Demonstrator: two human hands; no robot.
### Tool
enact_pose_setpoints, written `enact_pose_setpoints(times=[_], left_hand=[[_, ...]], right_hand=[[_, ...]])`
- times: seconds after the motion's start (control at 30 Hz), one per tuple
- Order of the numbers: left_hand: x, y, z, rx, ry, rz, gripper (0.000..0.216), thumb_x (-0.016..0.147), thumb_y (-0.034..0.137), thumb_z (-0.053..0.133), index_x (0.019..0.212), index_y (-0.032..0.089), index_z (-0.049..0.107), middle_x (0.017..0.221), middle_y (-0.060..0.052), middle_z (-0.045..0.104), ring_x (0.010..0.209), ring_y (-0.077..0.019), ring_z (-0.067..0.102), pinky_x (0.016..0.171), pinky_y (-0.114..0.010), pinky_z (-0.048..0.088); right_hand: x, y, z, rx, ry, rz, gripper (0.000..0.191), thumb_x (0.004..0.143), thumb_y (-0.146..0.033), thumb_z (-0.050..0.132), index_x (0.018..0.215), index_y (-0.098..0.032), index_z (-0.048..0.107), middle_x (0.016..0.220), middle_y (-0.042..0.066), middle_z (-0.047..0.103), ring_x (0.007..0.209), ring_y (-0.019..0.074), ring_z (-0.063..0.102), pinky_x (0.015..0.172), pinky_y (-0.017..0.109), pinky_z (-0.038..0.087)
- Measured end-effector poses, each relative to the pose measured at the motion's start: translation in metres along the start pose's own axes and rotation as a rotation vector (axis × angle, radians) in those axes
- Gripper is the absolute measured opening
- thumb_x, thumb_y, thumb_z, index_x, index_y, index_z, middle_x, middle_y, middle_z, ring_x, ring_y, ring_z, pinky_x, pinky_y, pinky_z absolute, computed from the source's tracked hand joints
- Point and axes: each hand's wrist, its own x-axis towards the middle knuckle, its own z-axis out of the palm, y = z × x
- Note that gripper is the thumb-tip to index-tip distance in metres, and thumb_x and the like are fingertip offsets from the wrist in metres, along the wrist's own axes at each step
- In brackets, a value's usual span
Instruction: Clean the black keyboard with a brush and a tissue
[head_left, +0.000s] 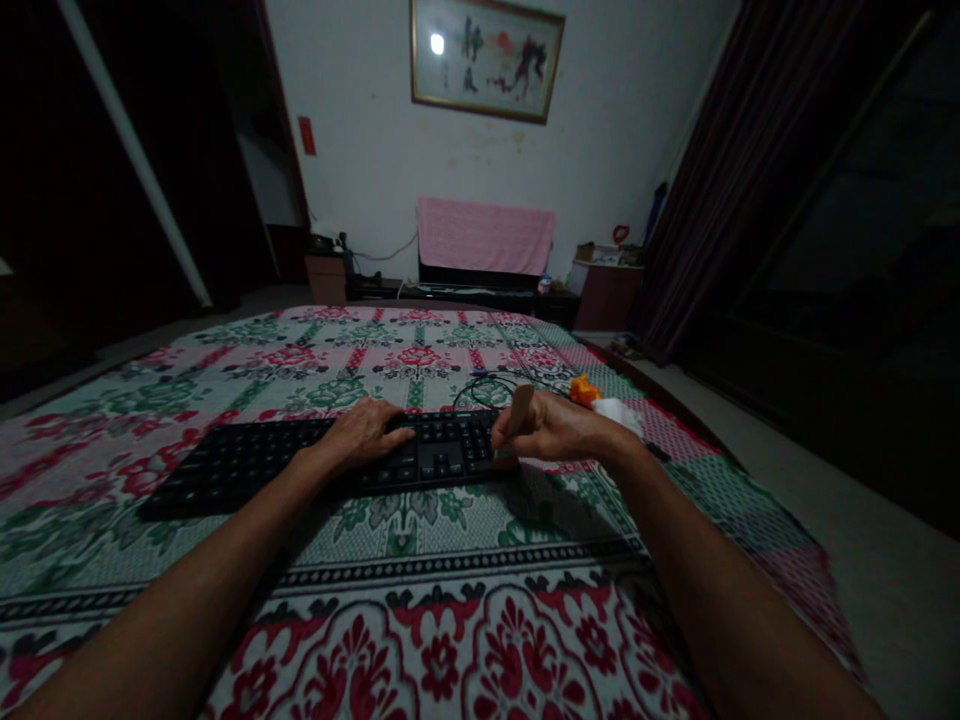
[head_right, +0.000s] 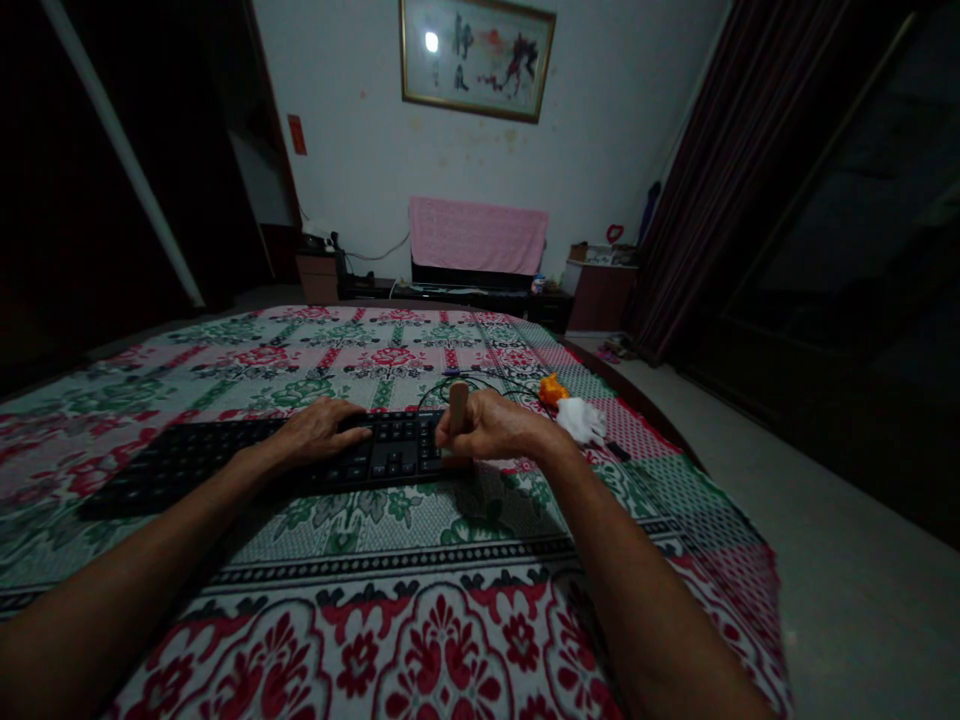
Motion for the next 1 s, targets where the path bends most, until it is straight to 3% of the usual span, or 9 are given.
enact_pose_setpoints(times=[0.27,0.53,0.7,1.0], left_hand=[[0.001,-0.002,0.001,-0.025,-0.001,0.017,0.045,0.083,0.051,0.039,0.103,0.019,0.064,0.102,-0.009,0.066,0.096,-0.0249,0.057,0.084,-0.034,0.041],[0.002,-0.005,0.004,-0.034,0.007,0.027,0.044,0.083,0.052,0.040,0.100,0.020,0.065,0.099,-0.009,0.067,0.096,-0.0254,0.058,0.084,-0.035,0.041],[0.001,-0.005,0.004,-0.031,0.025,0.030,0.046,0.083,0.053,0.039,0.104,0.019,0.064,0.103,-0.010,0.066,0.099,-0.0260,0.056,0.087,-0.036,0.040],[0.001,-0.005,-0.003,-0.105,0.006,0.049,0.038,0.084,0.046,0.041,0.100,0.022,0.066,0.094,-0.006,0.068,0.091,-0.0214,0.060,0.080,-0.030,0.043]], right_hand=[[0.009,-0.003,0.016,-0.039,-0.080,0.006,0.018,0.067,-0.008,0.054,0.077,-0.013,0.067,0.070,-0.002,0.065,0.056,0.0079,0.053,0.049,0.017,0.036],[-0.003,-0.003,-0.002,-0.204,-0.096,0.171,0.018,0.065,-0.008,0.052,0.074,-0.016,0.066,0.062,-0.002,0.061,0.053,0.0090,0.053,0.047,0.018,0.036],[-0.001,0.009,-0.007,-0.159,0.190,0.080,0.015,0.073,-0.014,0.054,0.084,-0.016,0.064,0.072,0.000,0.064,0.065,0.0120,0.057,0.057,0.021,0.042],[0.019,0.023,0.017,0.229,0.412,-0.102,0.015,0.075,-0.025,0.059,0.088,-0.017,0.062,0.083,0.002,0.066,0.079,0.0153,0.062,0.073,0.030,0.049]])
